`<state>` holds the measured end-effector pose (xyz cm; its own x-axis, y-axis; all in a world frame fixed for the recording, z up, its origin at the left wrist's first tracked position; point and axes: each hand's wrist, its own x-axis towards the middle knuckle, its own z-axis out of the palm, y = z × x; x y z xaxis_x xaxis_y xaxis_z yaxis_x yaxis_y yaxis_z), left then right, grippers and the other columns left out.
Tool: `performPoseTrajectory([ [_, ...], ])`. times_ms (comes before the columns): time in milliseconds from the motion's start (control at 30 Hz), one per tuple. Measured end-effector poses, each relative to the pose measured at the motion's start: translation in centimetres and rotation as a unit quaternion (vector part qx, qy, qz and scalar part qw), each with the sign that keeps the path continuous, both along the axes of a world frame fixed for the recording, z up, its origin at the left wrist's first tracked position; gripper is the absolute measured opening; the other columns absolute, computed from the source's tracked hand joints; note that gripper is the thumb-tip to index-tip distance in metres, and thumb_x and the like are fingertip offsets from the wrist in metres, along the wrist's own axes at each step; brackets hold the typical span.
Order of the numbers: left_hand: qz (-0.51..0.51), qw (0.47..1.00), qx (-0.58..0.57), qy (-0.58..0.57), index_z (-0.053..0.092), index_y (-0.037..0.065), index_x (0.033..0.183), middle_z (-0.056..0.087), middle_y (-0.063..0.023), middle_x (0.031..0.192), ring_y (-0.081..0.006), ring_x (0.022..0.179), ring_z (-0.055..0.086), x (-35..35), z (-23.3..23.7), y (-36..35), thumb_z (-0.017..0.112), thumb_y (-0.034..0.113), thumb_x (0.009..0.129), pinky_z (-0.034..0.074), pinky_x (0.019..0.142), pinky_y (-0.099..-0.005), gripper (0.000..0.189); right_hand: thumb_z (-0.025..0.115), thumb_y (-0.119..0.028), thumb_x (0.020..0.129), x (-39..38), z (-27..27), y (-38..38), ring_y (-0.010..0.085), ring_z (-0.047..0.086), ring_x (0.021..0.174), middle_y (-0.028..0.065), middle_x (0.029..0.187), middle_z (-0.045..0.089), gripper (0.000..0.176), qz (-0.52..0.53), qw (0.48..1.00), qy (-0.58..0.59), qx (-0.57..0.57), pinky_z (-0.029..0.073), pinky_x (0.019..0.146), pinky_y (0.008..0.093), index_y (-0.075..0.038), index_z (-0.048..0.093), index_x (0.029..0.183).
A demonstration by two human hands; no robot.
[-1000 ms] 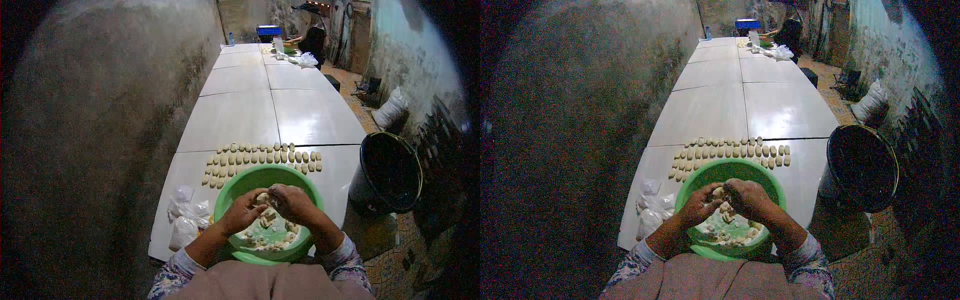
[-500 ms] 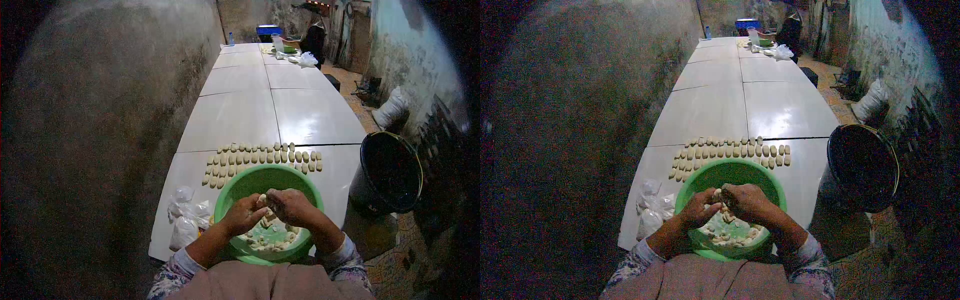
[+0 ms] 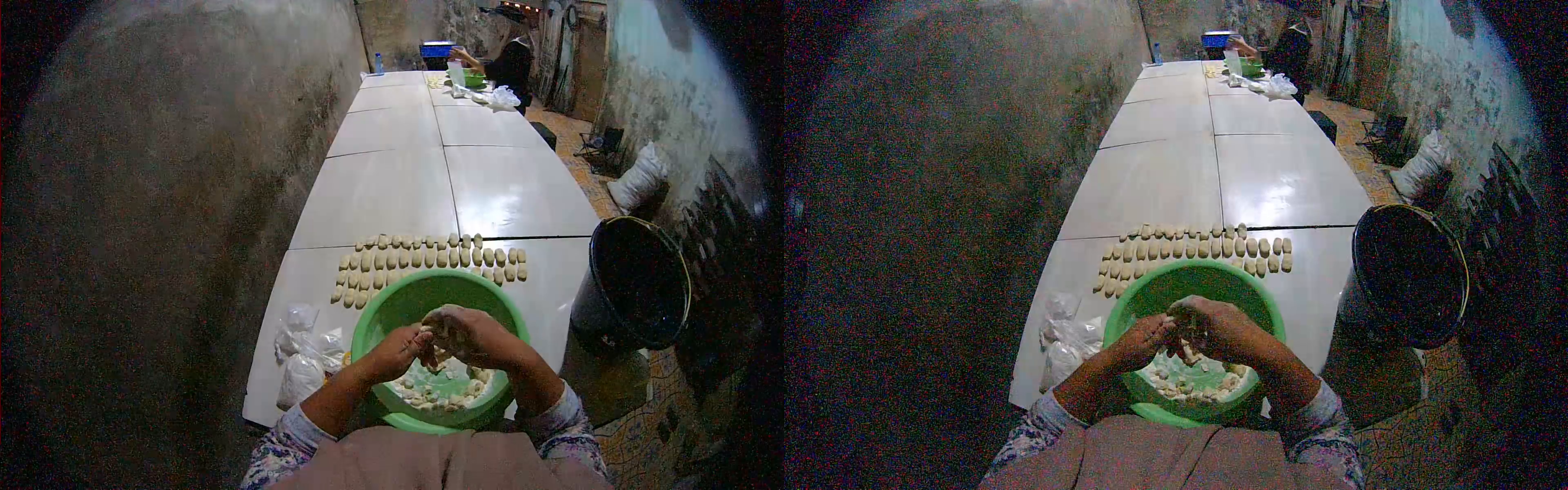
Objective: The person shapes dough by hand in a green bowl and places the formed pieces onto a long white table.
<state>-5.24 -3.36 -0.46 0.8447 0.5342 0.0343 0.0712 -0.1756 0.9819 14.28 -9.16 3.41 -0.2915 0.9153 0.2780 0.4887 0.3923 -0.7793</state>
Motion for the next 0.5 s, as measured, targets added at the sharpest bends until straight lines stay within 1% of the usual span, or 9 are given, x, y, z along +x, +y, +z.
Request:
performPoseTrajectory([
  [100,-0.034,0.998,-0.053,-0.013,0.053,0.0,0.103,0.061,-0.0093,0.078,-0.0167,0.071,0.058,0.1,0.7,0.0,0.033,0.051,0.094,0.047,0.068,-0.0301,0.055,0.061,-0.015,0.084,-0.4,0.5,0.1,0.0307,0.062,0.076,0.0159,0.085,0.061,0.017,-0.018,0.998,-0.055,0.016,0.05,0.067,0.0357,-0.002,0.059,0.095],
  [167,-0.05,0.995,-0.087,-0.021,0.052,0.0,0.103,0.061,-0.0092,0.079,-0.0171,0.071,0.059,0.1,0.4,0.2,0.033,0.052,0.093,0.048,0.069,-0.0302,0.057,0.06,-0.015,0.084,-0.3,0.4,0.1,0.0327,0.062,0.079,0.0163,0.087,0.061,0.017,-0.03,0.995,-0.087,0.024,0.05,0.069,0.0376,-0.003,0.059,0.095],
  [233,-0.084,0.98,-0.083,-0.158,0.052,0.001,0.103,0.061,-0.0074,0.081,-0.0167,0.073,0.059,0.0,-0.3,0.7,0.036,0.051,0.093,0.048,0.072,-0.0299,0.054,0.061,-0.015,0.081,0.0,0.3,0.3,0.0349,0.062,0.081,0.0165,0.087,0.061,0.016,-0.045,0.992,-0.119,0.025,0.05,0.069,0.0398,-0.004,0.059,0.094],
  [267,-0.086,0.98,-0.083,-0.158,0.052,0.001,0.103,0.061,-0.0074,0.081,-0.0167,0.073,0.059,-0.1,-0.5,0.6,0.036,0.051,0.093,0.048,0.072,-0.0299,0.054,0.061,-0.015,0.081,0.1,0.6,0.3,0.0349,0.062,0.081,0.0165,0.087,0.061,0.016,-0.047,0.992,-0.119,0.025,0.05,0.069,0.0398,-0.004,0.059,0.094],
  [333,-0.046,0.991,-0.075,-0.098,0.051,0.001,0.104,0.06,-0.0068,0.083,-0.0164,0.073,0.059,-0.1,-0.1,0.0,0.039,0.046,0.094,0.048,0.073,-0.0307,0.048,0.061,-0.012,0.081,0.2,1.2,0.1,0.0349,0.061,0.079,0.0167,0.085,0.061,0.015,-0.021,0.995,-0.095,0.008,0.049,0.068,0.0402,-0.005,0.059,0.093],
  [367,-0.031,0.988,-0.094,-0.121,0.051,0.003,0.103,0.06,-0.0058,0.083,-0.0139,0.074,0.059,-0.3,-0.7,0.2,0.046,0.038,0.094,0.048,0.073,-0.0295,0.037,0.062,-0.012,0.08,0.2,0.8,0.2,0.0348,0.06,0.077,0.0167,0.083,0.061,0.014,-0.02,0.997,-0.075,0.012,0.049,0.068,0.0404,-0.004,0.059,0.092],
  [400,-0.031,0.988,-0.094,-0.121,0.051,0.003,0.103,0.06,-0.0058,0.083,-0.0139,0.074,0.059,-0.2,-1.0,0.3,0.046,0.038,0.094,0.048,0.073,-0.0295,0.037,0.062,-0.012,0.08,0.4,0.4,0.2,0.0348,0.06,0.077,0.0167,0.083,0.061,0.014,-0.02,0.997,-0.075,0.012,0.049,0.068,0.0404,-0.004,0.059,0.092],
  [467,0.009,0.98,-0.137,-0.144,0.051,0.004,0.104,0.06,-0.004,0.079,-0.0115,0.07,0.059,0.2,-1.4,0.6,0.052,0.028,0.093,0.048,0.068,-0.0261,0.027,0.068,-0.012,0.078,0.7,-0.2,0.3,0.0305,0.06,0.07,0.0149,0.076,0.06,0.018,0.01,1.0,0.0,0.018,0.048,0.063,0.036,-0.001,0.061,0.091],
  [500,0.074,0.979,-0.152,-0.11,0.055,0.003,0.1,0.062,-0.0039,0.077,-0.0094,0.068,0.059,-0.1,-1.6,0.9,0.057,0.017,0.09,0.049,0.064,-0.0238,0.018,0.068,-0.012,0.078,0.7,-0.2,0.3,0.0305,0.06,0.07,0.0149,0.076,0.06,0.018,0.009,1.0,0.0,0.018,0.048,0.063,0.036,-0.001,0.061,0.091],
])
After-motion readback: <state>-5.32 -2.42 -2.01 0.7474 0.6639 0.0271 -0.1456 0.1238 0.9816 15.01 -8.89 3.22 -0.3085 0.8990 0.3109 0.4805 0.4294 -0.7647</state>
